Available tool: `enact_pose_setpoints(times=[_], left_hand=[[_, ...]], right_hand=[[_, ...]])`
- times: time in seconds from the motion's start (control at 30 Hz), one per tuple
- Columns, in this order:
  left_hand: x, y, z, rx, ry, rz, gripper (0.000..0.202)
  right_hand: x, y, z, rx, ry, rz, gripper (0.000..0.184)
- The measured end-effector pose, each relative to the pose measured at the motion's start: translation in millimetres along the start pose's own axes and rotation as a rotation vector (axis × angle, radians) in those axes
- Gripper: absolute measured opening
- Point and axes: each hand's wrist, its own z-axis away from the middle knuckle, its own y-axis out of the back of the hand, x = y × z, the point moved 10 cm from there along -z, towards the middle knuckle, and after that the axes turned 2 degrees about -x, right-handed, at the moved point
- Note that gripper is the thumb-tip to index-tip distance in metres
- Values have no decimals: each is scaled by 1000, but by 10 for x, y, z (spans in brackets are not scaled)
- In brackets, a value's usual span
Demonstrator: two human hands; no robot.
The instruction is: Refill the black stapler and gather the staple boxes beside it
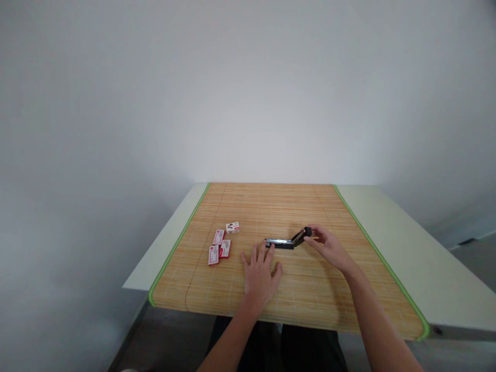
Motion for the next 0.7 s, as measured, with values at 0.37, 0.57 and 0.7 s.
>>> enact_pose_setpoints(times=[0.37, 0.57, 0.7], left_hand=[[-20, -17, 4, 21, 23, 12, 63], [-73, 55, 14, 25, 15, -5, 59], [-601, 452, 59, 193, 194, -81, 42]], right_hand=[[703, 155, 327, 41, -145, -44, 63], [695, 212, 388, 131, -122, -8, 77], [740, 261, 427, 190, -108, -1, 81]])
